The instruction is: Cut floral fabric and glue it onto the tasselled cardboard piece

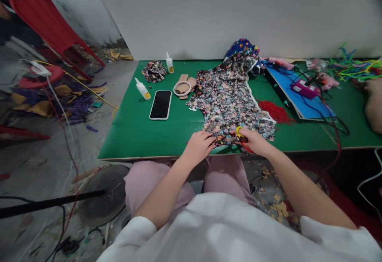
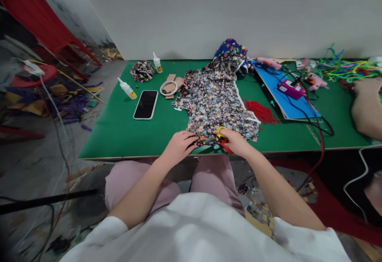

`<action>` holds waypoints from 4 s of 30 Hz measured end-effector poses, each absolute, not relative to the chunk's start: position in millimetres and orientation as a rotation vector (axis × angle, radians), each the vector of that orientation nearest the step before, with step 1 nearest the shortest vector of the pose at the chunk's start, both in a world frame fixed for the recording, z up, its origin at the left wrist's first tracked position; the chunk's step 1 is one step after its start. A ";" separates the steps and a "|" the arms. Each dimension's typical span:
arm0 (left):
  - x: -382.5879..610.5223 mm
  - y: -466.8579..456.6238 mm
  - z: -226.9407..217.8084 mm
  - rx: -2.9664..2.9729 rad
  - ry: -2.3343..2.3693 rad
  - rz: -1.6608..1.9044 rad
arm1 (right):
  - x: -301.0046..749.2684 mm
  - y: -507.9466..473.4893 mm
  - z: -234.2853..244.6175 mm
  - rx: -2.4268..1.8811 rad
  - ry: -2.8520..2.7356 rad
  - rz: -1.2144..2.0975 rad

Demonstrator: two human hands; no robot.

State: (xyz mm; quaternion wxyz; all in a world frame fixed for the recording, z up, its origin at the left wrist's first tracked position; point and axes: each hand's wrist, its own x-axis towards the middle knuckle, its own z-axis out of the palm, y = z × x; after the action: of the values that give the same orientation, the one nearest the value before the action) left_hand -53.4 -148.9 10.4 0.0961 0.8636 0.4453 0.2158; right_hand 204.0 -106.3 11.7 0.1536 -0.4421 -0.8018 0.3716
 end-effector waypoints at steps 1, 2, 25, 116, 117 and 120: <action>-54.1 -149.1 9.5 2.562 1.325 0.631 | 204.0 -106.4 10.5 -1.272 -2.291 1.069; -55.0 -149.4 8.7 2.564 1.329 0.628 | 204.1 -106.4 9.5 -1.276 -2.285 1.068; -54.6 -159.5 2.8 2.536 1.509 0.722 | 195.0 -110.8 21.2 -1.326 -2.400 0.780; 2.6 -173.0 0.5 2.654 1.386 0.404 | 201.1 -233.1 54.6 -1.457 -0.471 2.523; 2.6 -173.0 0.6 2.653 1.387 0.401 | 201.1 -233.3 53.6 -1.465 -0.466 2.522; 2.3 -173.1 1.9 2.654 1.387 0.384 | 199.6 -232.1 50.6 -1.495 -0.458 2.512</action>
State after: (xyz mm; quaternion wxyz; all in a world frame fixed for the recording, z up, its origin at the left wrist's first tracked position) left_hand 2.3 -173.1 1.9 0.0611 0.8774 0.4586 0.1269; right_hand 199.6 -232.1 50.6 0.0913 -0.5033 -0.1542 0.8453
